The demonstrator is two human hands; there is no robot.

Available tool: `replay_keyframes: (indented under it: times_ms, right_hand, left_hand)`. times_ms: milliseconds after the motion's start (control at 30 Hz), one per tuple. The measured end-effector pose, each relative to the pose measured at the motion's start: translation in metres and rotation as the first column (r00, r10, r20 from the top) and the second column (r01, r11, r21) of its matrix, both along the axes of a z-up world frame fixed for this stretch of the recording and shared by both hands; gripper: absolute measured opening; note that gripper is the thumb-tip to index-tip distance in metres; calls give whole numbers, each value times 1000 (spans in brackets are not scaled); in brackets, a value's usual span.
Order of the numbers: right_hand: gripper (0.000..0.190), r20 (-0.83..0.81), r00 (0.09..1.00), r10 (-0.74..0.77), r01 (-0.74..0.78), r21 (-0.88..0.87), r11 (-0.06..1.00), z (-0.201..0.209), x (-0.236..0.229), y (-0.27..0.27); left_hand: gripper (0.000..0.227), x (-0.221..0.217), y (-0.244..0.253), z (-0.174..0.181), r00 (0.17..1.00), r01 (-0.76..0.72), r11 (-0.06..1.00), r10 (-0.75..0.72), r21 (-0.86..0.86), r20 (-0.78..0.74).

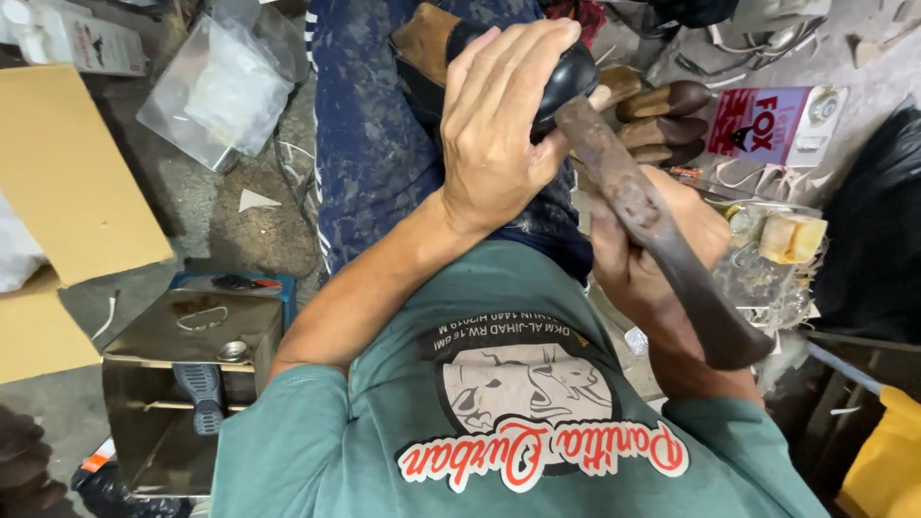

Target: Hammering a shoe sole onto a last and manipulating the shoe during the assembly process.

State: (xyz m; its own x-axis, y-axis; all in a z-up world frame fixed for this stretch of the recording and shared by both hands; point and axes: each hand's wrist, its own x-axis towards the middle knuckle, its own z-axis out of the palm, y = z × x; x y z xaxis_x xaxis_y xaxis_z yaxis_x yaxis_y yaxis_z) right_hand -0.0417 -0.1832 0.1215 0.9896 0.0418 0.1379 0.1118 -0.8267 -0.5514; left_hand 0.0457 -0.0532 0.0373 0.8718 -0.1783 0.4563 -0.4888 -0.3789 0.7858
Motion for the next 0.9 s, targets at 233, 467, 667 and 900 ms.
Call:
replay_keyframes:
  times_ms: [233, 467, 667, 900]
  right_hand:
    - [4, 110, 987, 114, -104, -91, 990, -9, -1, -3]
    - [14, -417, 902, -114, 313, 448, 837, -8, -19, -47]
    - [19, -205, 969, -140, 143, 1, 990, -44, -14, -65]
    - [13, -174, 972, -159, 201, 261, 944, -52, -16, -64]
  left_hand:
    - [51, 5, -6, -2, 999, 2, 1000, -2, 10, 33]
    - [47, 20, 6, 4, 998, 42, 993, -47, 110, 44]
    - [48, 1, 3, -40, 976, 202, 965, -184, 166, -118]
    - [45, 7, 7, -41, 963, 270, 943, -260, 196, -74]
